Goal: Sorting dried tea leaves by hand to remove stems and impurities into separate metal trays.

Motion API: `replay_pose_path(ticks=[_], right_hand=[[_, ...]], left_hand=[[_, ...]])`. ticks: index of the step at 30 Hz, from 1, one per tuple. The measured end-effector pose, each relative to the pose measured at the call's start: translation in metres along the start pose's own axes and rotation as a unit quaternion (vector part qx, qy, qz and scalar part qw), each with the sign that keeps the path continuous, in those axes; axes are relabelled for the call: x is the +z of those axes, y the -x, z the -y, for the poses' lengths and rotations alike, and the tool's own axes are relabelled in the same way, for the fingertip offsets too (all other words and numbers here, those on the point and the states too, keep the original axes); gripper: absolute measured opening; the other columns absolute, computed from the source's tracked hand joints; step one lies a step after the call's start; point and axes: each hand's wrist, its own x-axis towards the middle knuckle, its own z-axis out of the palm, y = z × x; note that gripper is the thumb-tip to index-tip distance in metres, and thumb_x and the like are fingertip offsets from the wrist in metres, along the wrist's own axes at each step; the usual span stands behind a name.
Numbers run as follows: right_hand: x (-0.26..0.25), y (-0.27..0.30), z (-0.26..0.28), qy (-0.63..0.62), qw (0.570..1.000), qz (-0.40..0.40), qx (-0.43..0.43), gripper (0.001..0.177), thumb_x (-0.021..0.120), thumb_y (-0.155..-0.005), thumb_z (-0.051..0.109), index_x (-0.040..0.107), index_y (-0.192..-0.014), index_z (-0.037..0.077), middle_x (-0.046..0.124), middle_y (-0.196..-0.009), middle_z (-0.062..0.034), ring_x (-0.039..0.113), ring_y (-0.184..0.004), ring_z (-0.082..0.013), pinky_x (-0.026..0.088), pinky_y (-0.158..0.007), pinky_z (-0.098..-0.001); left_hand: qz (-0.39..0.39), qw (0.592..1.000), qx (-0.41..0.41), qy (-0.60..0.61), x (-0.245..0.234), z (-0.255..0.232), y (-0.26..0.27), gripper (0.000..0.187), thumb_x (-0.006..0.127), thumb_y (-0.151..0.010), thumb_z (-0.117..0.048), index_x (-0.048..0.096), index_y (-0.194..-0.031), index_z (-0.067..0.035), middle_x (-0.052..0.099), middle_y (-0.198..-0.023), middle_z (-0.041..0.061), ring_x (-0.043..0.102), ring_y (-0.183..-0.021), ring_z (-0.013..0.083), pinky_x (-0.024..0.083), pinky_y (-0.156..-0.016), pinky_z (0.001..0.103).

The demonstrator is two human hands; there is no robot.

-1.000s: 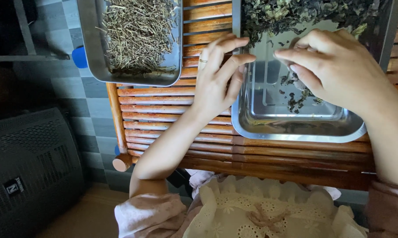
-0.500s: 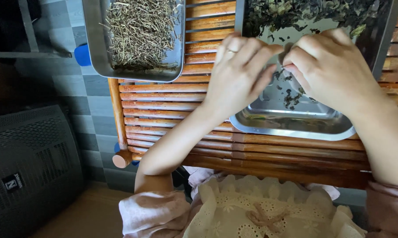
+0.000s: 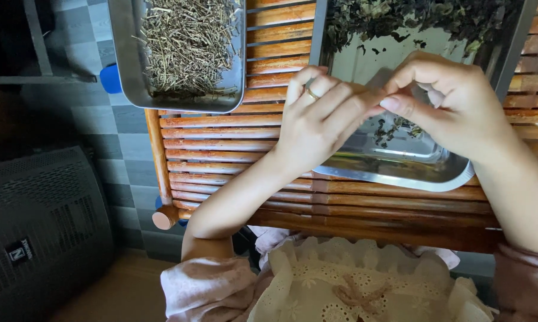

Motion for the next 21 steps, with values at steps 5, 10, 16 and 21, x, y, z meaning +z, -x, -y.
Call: replay_pose_path(ticks=[5,10,16,21], right_hand=[[-0.003,-0.002,0.001,-0.061,0.998,0.010,-0.033,0.008,0.066,-0.098,-0.002,0.068,-0.104,-0.005,0.065,-0.095,-0.0133,0.064,-0.088,-0.0200,0.053,-0.084,-0.0285],[-0.006,-0.001,0.001,-0.005,0.999,0.009,-0.051,0.009,0.070,-0.097,-0.002,0.071,-0.105,-0.003,0.066,-0.093,-0.0116,0.063,-0.084,-0.0186,0.050,-0.080,-0.0294],[-0.012,-0.004,-0.006,0.071,0.994,0.025,-0.083,0.014,0.067,-0.101,-0.003,0.072,-0.114,0.000,0.073,-0.097,-0.0113,0.069,-0.086,-0.0174,0.058,-0.085,-0.0294],[-0.042,0.008,-0.037,0.393,0.913,-0.022,-0.107,0.017,0.073,-0.117,0.004,0.079,-0.132,0.001,0.076,-0.118,-0.0161,0.069,-0.102,-0.0262,0.057,-0.085,-0.0359]], left_hand=[[0.012,0.997,0.001,0.081,-0.002,0.007,0.006,0.010,0.067,-0.103,-0.014,0.072,-0.110,-0.010,0.073,-0.104,0.000,0.058,-0.093,0.0196,0.039,-0.100,0.037],[-0.007,0.999,0.045,-0.014,-0.006,0.006,0.002,0.006,0.070,-0.104,-0.014,0.076,-0.106,-0.014,0.071,-0.097,-0.005,0.057,-0.085,0.0161,0.034,-0.108,0.034],[0.026,1.000,-0.009,0.009,0.005,0.022,0.018,0.009,0.073,-0.101,-0.023,0.073,-0.110,-0.021,0.072,-0.093,-0.004,0.065,-0.094,0.0197,0.036,-0.112,0.038],[0.043,0.943,-0.284,0.169,-0.057,0.048,-0.019,0.021,0.053,-0.093,-0.020,0.048,-0.073,-0.016,0.049,-0.067,0.000,0.044,-0.063,0.0202,0.024,-0.066,0.032]])
